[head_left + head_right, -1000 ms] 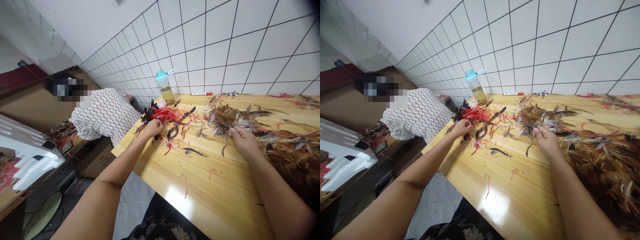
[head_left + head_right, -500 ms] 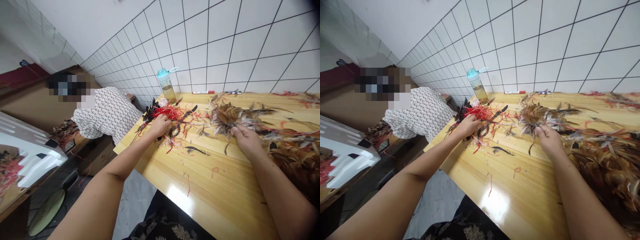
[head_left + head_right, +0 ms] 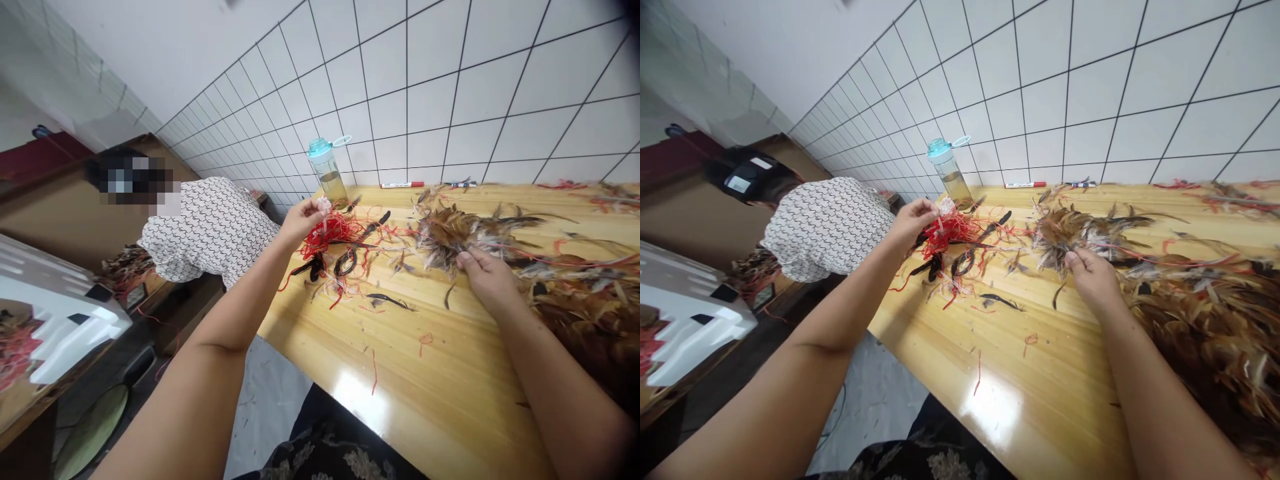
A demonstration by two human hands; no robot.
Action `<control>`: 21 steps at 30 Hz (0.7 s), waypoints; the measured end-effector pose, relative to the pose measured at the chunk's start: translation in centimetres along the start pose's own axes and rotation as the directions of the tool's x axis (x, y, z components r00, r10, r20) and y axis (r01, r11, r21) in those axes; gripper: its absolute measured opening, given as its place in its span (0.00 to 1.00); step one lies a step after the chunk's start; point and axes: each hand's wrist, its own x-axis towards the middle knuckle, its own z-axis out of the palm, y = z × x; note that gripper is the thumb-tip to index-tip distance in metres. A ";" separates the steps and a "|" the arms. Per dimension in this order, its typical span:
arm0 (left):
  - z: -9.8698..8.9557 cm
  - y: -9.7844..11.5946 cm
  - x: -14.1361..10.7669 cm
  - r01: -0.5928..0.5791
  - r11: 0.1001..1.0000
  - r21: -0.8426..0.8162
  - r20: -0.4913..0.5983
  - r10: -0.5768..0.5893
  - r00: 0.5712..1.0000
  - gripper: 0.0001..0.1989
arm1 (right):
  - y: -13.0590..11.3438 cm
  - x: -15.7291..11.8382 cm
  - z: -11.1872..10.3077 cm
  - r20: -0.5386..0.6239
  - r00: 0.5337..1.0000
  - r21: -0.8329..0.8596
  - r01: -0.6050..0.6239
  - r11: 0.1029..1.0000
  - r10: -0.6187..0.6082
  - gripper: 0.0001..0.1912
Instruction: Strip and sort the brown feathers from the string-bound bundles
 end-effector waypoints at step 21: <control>3.2 12.0 -0.5 0.056 0.852 -0.520 0.217 0.068 0.974 0.10 | -0.6 -0.2 -0.1 -0.057 0.995 0.253 -0.065 0.965 0.082 0.21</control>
